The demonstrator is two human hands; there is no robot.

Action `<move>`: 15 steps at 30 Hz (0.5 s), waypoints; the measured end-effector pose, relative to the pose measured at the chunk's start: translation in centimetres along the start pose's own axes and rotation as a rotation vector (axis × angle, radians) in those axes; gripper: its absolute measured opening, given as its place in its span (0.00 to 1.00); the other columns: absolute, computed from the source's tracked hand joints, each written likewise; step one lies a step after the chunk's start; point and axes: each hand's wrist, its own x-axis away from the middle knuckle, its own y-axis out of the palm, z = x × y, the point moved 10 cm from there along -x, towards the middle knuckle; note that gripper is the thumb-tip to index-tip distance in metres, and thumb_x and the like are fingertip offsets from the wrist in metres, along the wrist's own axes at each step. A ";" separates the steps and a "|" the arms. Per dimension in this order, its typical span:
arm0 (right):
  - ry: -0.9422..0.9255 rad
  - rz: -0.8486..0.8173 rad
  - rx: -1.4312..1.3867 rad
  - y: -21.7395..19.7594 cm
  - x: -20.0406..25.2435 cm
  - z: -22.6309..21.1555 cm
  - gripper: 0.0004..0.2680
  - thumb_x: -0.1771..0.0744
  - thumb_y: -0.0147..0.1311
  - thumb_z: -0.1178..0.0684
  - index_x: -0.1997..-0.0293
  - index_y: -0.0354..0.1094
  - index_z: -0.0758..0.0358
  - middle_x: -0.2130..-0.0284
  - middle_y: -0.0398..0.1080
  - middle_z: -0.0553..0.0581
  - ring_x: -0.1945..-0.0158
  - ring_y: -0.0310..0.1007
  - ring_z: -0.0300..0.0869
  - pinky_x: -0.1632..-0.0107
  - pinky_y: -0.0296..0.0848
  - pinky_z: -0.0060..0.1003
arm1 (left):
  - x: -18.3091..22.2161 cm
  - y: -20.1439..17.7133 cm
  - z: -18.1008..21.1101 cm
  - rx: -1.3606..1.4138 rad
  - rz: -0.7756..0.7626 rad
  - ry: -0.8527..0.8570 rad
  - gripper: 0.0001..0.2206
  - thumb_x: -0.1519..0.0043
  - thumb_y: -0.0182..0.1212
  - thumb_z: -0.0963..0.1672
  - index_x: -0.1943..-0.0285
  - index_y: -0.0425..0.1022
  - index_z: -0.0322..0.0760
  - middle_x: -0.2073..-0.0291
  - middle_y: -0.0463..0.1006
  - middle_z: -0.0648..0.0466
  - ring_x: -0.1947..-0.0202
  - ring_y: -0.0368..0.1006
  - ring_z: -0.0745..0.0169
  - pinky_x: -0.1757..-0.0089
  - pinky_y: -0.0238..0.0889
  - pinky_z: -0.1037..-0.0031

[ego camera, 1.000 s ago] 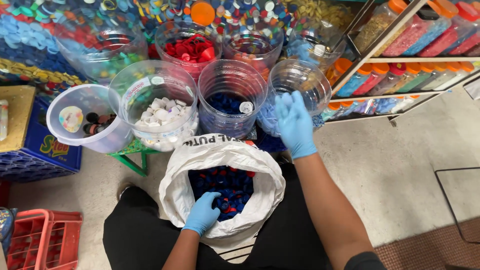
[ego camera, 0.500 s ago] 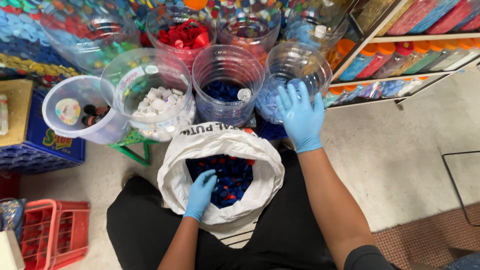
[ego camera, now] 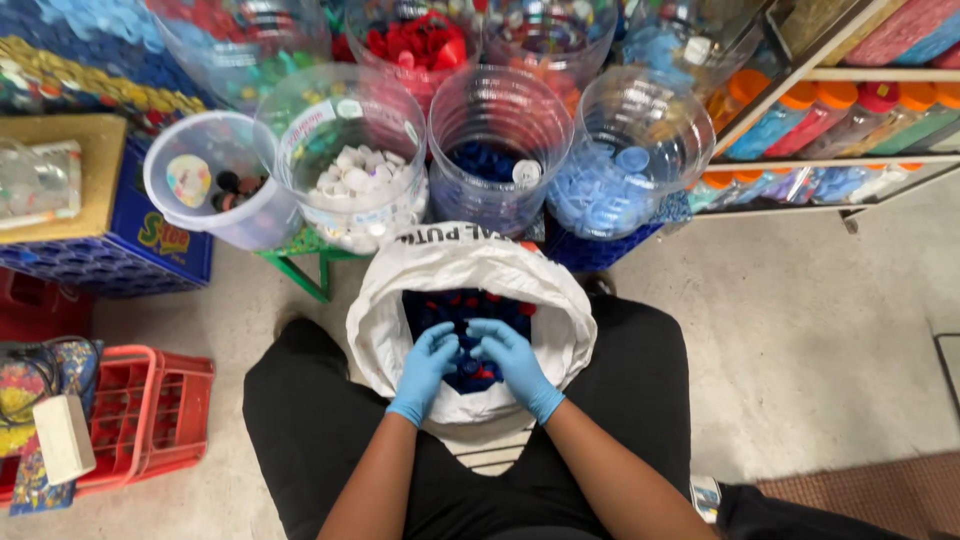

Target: The person sits on the floor and sorts plastic bottle caps from a white sack into clear containers by color. They pick up caps, separate them, and place them into corresponding bins for blue, red, white, and other colors.

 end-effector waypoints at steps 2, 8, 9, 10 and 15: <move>-0.091 -0.029 0.290 -0.4 -0.2 0.7 0.14 0.32 0.55 0.58 0.39 0.72 0.57 0.48 0.76 0.60 0.48 0.79 0.50 0.46 0.78 0.42 | -0.6 -0.1 -0.2 -0.085 -0.005 0.063 0.19 0.38 0.67 0.44 0.36 0.76 0.48 0.48 0.81 0.48 0.56 0.81 0.54 0.63 0.76 0.73; -0.034 -0.156 0.958 1.8 0.1 3.5 0.19 0.36 0.61 0.44 0.38 0.69 0.42 0.47 0.69 0.46 0.50 0.77 0.43 0.45 0.76 0.38 | 1.6 1.8 2.8 -0.787 0.049 0.279 0.20 0.46 0.70 0.49 0.43 0.77 0.63 0.55 0.77 0.61 0.51 0.78 0.62 0.49 0.73 0.69; -0.057 -0.186 0.922 2.0 0.5 3.0 0.16 0.37 0.58 0.47 0.43 0.70 0.48 0.51 0.70 0.50 0.51 0.76 0.45 0.46 0.73 0.40 | 2.6 2.6 3.4 -0.837 -0.008 0.233 0.18 0.45 0.64 0.49 0.43 0.76 0.57 0.52 0.75 0.57 0.51 0.76 0.58 0.49 0.69 0.66; -0.083 -0.209 0.885 2.2 0.7 2.4 0.15 0.38 0.56 0.49 0.47 0.72 0.54 0.55 0.72 0.55 0.52 0.75 0.48 0.48 0.71 0.42 | 3.5 3.6 4.3 -0.888 -0.070 0.192 0.17 0.43 0.59 0.48 0.44 0.76 0.51 0.49 0.73 0.54 0.51 0.75 0.54 0.49 0.66 0.62; -0.048 -0.269 0.930 2.6 0.5 2.6 0.16 0.39 0.57 0.49 0.46 0.72 0.54 0.56 0.72 0.57 0.54 0.75 0.51 0.50 0.71 0.43 | 4.2 4.2 5.0 -0.952 -0.119 0.136 0.17 0.40 0.58 0.50 0.43 0.75 0.51 0.49 0.74 0.56 0.52 0.75 0.55 0.52 0.67 0.63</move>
